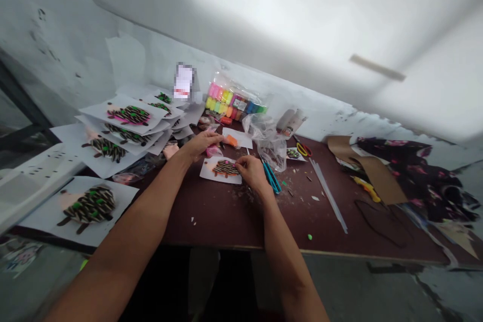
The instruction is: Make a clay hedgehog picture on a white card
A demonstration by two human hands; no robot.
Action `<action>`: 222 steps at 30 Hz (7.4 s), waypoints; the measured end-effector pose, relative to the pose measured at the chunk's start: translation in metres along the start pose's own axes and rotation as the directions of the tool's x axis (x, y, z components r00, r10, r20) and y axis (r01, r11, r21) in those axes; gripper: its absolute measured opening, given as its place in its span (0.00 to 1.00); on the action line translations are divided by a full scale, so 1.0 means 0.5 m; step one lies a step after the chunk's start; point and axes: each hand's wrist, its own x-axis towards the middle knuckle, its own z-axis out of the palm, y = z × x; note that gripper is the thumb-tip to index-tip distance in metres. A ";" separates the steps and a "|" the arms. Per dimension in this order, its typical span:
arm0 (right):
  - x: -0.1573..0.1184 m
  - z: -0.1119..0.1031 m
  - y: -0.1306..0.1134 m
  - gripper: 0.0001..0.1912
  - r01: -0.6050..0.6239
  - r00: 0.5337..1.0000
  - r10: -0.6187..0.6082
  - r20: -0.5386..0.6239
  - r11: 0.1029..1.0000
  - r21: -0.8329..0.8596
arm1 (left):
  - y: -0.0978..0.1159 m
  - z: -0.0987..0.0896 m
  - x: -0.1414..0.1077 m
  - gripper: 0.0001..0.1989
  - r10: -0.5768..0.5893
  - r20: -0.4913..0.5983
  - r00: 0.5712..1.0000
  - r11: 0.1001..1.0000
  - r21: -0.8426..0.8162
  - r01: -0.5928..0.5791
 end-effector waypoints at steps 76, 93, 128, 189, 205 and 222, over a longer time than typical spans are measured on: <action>-0.001 0.023 -0.022 0.09 0.159 0.963 -0.024 -0.267 0.855 0.495 | -0.038 0.044 0.019 0.12 0.197 0.118 0.973 0.972 0.103 -0.209; -0.001 0.020 -0.021 0.09 0.141 0.965 -0.010 -0.263 0.864 0.483 | -0.038 0.043 0.016 0.11 0.178 0.157 0.971 0.983 0.011 -0.182; 0.003 -0.012 -0.037 0.16 0.057 0.979 0.129 -0.161 0.577 0.814 | -0.002 0.041 -0.010 0.14 0.071 0.120 0.990 0.997 0.035 -0.075; -0.006 0.001 -0.047 0.13 0.139 0.964 0.058 -0.261 0.724 0.675 | -0.009 0.046 -0.006 0.19 0.043 0.098 0.994 0.992 0.115 -0.054; -0.010 0.011 -0.033 0.10 0.166 0.963 -0.024 -0.270 0.839 0.518 | -0.015 0.042 -0.012 0.21 0.018 0.313 0.950 0.947 0.299 -0.116; -0.007 0.009 -0.031 0.09 0.200 0.959 -0.062 -0.275 0.838 0.509 | -0.011 0.031 -0.010 0.22 -0.013 0.306 0.952 0.945 0.314 -0.088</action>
